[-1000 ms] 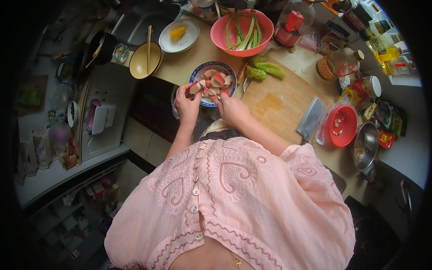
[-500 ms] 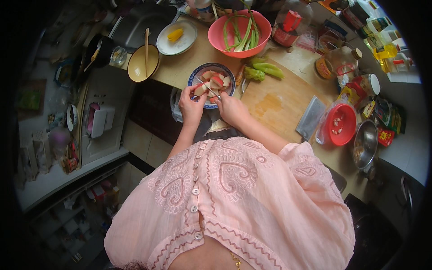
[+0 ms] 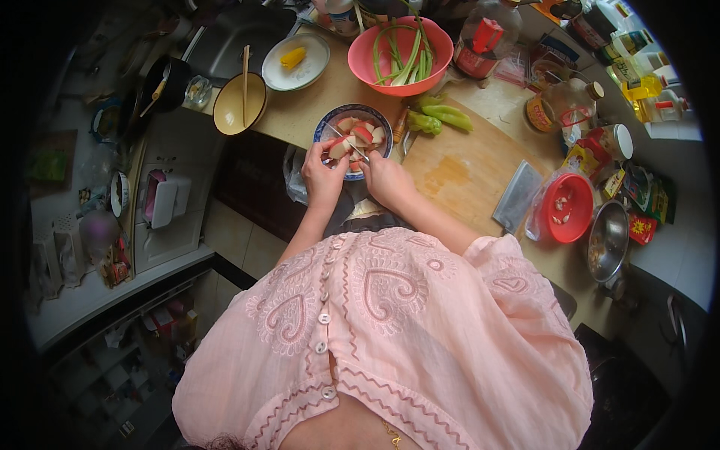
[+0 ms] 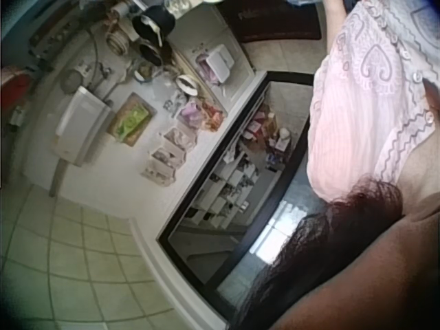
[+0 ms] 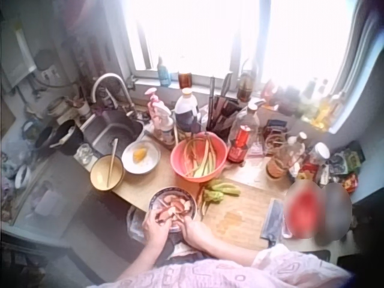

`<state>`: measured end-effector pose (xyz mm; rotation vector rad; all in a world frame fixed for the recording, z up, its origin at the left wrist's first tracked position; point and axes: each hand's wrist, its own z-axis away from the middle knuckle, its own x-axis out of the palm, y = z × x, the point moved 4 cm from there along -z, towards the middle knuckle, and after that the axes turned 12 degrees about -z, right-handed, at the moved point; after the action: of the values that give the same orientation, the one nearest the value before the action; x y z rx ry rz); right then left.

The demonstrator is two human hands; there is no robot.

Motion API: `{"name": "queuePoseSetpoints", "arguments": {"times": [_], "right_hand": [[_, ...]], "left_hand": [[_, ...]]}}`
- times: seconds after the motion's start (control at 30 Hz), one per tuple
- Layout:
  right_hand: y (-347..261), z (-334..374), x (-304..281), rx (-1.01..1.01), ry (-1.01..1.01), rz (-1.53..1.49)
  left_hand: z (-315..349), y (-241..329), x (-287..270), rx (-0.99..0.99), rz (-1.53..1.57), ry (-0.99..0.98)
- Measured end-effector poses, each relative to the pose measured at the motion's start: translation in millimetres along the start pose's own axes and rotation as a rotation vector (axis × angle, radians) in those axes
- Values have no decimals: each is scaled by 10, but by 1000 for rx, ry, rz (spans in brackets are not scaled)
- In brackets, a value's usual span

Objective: The person holds a red apple and uses a small knife to slice it into pieces over a blue and white patterned bowl. The apple slices are placed directly into the bowl as they are cut.

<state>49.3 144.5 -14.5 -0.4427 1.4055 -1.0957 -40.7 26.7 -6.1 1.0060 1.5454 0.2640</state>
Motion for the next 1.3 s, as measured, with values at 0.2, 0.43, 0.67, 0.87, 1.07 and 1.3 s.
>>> {"name": "queuePoseSetpoints", "arguments": {"times": [0.2,0.43,0.67,0.87,1.07,1.3], "right_hand": [[41,41,29,-14,22,21],[46,19,8,25,-28,70],[100,26,28,-4,-18,65],[100,10,15,28,-36,77],[177,-24,30,26,-20,76],[193,12,39,50,-47,98]], "left_hand": [[-21,-52,-53,-64,-25,-21],[-16,-55,8,-93,21,-13],[-15,-131,34,-101,-23,-19],[11,-46,78,-106,47,-18],[3,41,81,14,-16,20],[-17,-129,100,-106,24,-10]]}}
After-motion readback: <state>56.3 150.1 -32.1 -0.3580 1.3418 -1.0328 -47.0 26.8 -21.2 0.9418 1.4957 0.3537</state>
